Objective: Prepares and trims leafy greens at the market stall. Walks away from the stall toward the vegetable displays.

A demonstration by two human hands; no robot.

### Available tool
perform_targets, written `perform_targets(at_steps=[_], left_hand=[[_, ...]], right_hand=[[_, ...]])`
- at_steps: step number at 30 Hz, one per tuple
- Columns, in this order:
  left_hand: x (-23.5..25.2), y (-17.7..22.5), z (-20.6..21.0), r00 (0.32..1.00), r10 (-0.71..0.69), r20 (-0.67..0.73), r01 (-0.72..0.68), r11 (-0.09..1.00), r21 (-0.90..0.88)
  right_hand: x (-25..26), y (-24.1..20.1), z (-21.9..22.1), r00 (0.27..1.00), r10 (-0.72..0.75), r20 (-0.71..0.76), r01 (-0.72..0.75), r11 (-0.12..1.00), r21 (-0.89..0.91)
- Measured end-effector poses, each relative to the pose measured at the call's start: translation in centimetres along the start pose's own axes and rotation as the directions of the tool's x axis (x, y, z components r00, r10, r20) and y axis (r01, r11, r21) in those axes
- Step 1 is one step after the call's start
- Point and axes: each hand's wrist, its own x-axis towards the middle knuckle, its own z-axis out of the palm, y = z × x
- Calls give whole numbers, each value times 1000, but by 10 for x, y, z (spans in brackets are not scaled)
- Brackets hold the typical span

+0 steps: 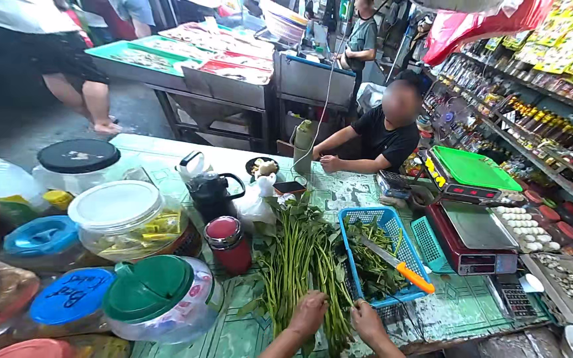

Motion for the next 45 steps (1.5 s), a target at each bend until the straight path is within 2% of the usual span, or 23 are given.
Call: perform_targets(at_steps=[1,2,4,6,8,9,10,12,13,15,17,19,22,25,28,30,35,38,40,42,45], left_hand=[[0,12,0,1000,-31,6,31,977,-212],[1,25,0,997,-74,25,78,903,-423],[-2,52,-4,989,-113,97,148,660,-737],[-8,78,-19,986,-37,162,161,443,-882],[-13,98,-36,991,46,122,100,336,-937],[-13,104,-43,995,66,73,50,302,-952],[-12,107,-48,998,64,10,-9,295,-956],[-7,102,-57,992,-10,-123,-114,326,-939],[-4,96,-61,982,-80,-172,-137,327,-935],[4,75,-64,946,-252,-202,-119,309,-944],[9,48,-57,909,-387,-155,-44,281,-959],[8,29,-45,886,-458,-72,51,251,-967],[6,13,-22,842,-538,31,188,239,-953],[5,8,-3,781,-619,81,330,298,-896],[9,7,13,757,-644,111,448,389,-805],[17,6,23,760,-632,149,508,436,-743],[37,12,27,761,-619,194,551,458,-698],[45,10,27,777,-608,164,534,497,-683],[48,10,26,786,-605,125,518,536,-666],[48,11,21,773,-622,126,520,507,-687],[39,20,6,752,-631,188,510,379,-772]], right_hand=[[-9,-6,-10,1000,-8,-28,10,998,67],[-20,-12,-20,996,-34,-77,43,991,123],[-41,-22,-36,968,-123,-217,169,964,206],[-61,-32,-44,900,-227,-371,328,915,237],[-72,-40,-40,816,-347,-462,470,864,181],[-72,-42,-35,788,-409,-460,531,830,171],[-69,-41,-29,776,-457,-435,578,790,202],[-53,-36,-20,797,-471,-377,590,740,323],[-44,-32,-20,823,-446,-353,558,753,349],[-22,-20,-18,887,-350,-301,433,857,280],[-2,-10,-9,953,-243,-181,269,953,141],[11,-7,9,982,-165,-92,168,985,27],[17,-13,38,999,-40,-10,38,993,-110],[19,-18,52,1000,18,-10,-20,960,-278],[24,-17,52,997,80,8,-73,942,-328],[30,-12,49,993,110,38,-95,956,-279],[50,1,49,987,69,143,-71,997,14],[47,4,47,990,44,136,-70,978,196],[37,0,41,993,35,109,-62,966,252],[21,-8,28,998,22,55,-28,993,115],[-3,-24,3,999,-49,-23,46,993,-107]])
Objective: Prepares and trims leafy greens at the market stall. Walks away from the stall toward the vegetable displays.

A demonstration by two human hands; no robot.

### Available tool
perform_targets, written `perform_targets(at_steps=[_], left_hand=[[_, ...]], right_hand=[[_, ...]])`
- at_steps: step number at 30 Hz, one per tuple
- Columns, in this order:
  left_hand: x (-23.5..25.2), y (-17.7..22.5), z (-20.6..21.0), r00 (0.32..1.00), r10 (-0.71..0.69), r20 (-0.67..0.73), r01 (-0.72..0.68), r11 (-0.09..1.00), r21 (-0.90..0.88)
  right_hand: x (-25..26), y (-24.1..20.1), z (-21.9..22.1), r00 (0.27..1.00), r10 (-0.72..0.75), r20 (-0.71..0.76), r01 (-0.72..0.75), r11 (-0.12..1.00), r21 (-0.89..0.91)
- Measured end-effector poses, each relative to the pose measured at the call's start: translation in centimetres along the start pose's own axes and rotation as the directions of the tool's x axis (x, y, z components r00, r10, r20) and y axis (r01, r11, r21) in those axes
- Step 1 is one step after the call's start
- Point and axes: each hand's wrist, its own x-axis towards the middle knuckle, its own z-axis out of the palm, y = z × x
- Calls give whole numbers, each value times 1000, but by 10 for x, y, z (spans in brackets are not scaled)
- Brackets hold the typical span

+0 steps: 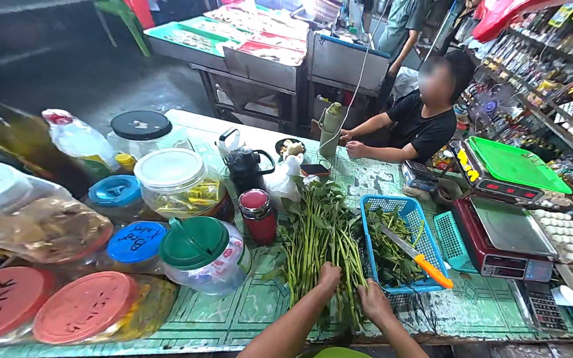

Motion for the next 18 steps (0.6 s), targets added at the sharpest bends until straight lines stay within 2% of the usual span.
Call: perform_targets(at_steps=[4,8,12,15,18], left_hand=[[-23,17,-12,996,-49,71,54,996,-71],[-22,29,-23,997,-44,65,49,996,-77],[0,-1,-5,1000,-8,20,6,995,103],[5,-18,8,1000,-21,-4,21,999,-36],[7,-19,11,999,25,-25,-27,996,-88]], right_hand=[[-8,-12,-19,997,-27,-76,10,977,-212],[-2,-7,-3,997,-54,-57,37,963,-267],[-3,-3,19,980,-160,-117,101,912,-397],[-5,5,32,943,-291,-164,167,835,-524],[-4,10,39,907,-397,-136,284,820,-497]])
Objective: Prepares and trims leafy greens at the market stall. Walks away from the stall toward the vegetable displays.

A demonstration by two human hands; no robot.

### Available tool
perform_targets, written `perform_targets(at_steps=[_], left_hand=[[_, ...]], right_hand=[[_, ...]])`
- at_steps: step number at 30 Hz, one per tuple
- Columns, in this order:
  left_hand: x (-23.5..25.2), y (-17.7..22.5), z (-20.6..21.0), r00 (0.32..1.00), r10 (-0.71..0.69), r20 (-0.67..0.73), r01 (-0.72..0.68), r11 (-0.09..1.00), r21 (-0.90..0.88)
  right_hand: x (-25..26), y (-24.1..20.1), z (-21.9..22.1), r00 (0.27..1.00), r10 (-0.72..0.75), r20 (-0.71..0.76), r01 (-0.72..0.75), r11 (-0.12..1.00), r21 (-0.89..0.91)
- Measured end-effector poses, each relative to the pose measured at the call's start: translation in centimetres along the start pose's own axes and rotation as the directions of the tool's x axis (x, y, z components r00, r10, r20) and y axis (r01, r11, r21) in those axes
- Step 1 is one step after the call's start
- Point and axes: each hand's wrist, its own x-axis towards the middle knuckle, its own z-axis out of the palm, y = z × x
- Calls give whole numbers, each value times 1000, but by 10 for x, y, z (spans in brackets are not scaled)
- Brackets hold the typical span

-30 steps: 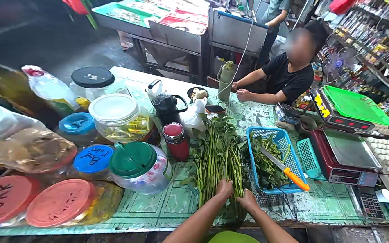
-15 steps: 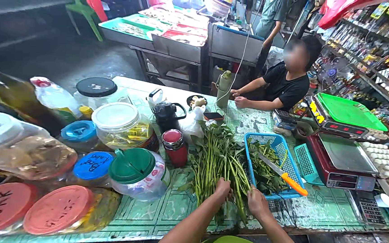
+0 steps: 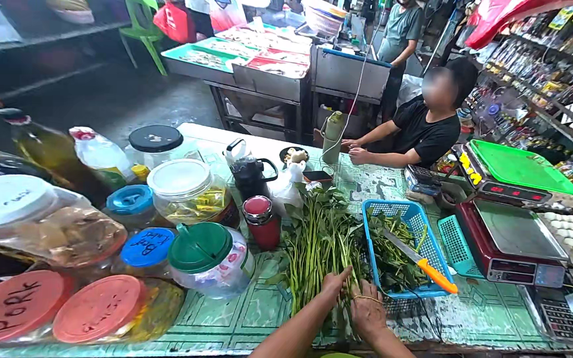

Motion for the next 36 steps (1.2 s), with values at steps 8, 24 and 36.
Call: perform_targets(at_steps=[8,24,36], left_hand=[[-5,20,-13,1000,-10,-24,17,948,318],[-148,190,-73,952,289,104,-304,844,442],[-134,176,-64,826,505,253,-454,860,-234]], right_hand=[[20,23,34,968,-247,-37,243,896,371],[30,24,56,960,-165,224,118,971,210],[19,19,-14,976,-206,75,-47,136,990]])
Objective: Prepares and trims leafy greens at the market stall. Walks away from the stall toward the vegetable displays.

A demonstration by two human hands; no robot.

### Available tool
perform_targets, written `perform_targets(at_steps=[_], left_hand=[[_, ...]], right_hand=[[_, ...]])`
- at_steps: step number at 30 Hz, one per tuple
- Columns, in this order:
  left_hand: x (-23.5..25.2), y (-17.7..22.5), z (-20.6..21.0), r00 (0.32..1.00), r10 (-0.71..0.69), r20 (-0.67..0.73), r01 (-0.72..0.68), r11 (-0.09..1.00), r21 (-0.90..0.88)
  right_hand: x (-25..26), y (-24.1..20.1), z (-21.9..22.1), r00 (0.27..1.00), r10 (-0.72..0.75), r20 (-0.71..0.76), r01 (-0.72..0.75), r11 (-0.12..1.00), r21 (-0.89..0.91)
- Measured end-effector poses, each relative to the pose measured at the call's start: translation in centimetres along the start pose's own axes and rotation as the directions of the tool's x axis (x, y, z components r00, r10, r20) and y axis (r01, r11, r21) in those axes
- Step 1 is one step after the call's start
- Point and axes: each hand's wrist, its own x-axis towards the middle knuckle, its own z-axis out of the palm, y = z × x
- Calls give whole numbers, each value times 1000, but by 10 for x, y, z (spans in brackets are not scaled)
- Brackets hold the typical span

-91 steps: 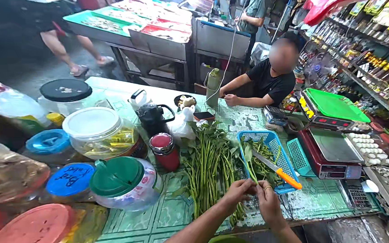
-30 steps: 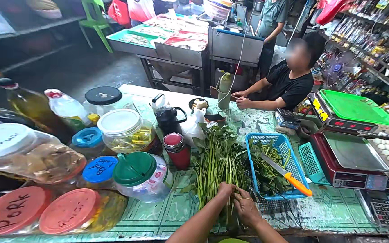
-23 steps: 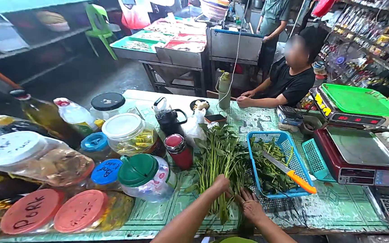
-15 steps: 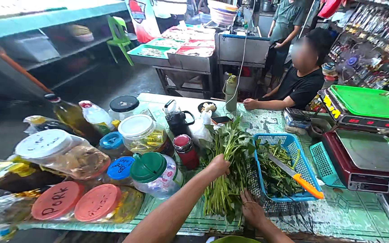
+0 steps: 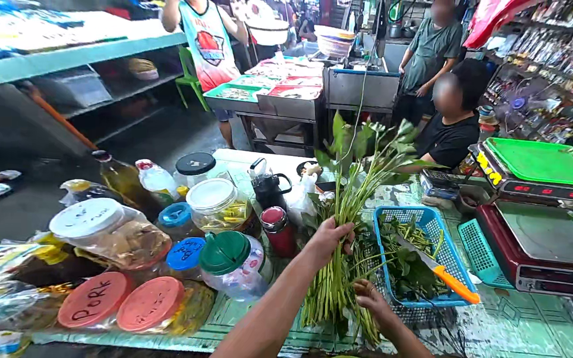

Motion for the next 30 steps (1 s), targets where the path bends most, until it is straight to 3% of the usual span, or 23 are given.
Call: perform_targets(at_steps=[2,4,5,8,14,17,20,26,30], left_hand=[[16,-55,-3,996,-73,-60,64,989,-136],[25,-107,0,976,-171,-136,131,955,-266],[28,-127,3,964,-214,-157,155,935,-320],[34,-171,8,931,-318,-180,206,863,-462],[36,-195,14,889,-401,-222,212,789,-576],[35,-195,24,867,-375,-326,134,808,-574],[36,-197,31,875,-340,-344,88,811,-579],[34,-184,42,894,-272,-356,10,807,-590],[31,-186,42,915,-261,-308,48,829,-558]], right_hand=[[1,-13,2,999,-30,-25,38,890,453],[7,-21,1,995,37,-96,32,770,638],[9,-24,1,978,130,-165,7,764,645],[12,-16,-2,895,282,-347,-83,867,491],[-2,-3,-9,878,283,-387,-110,904,412],[-2,0,-9,906,216,-365,-174,974,146],[0,0,-8,919,183,-350,-222,972,-73],[-8,-10,-17,938,118,-325,-141,989,-49],[-3,-11,-19,935,201,-293,-196,979,47]])
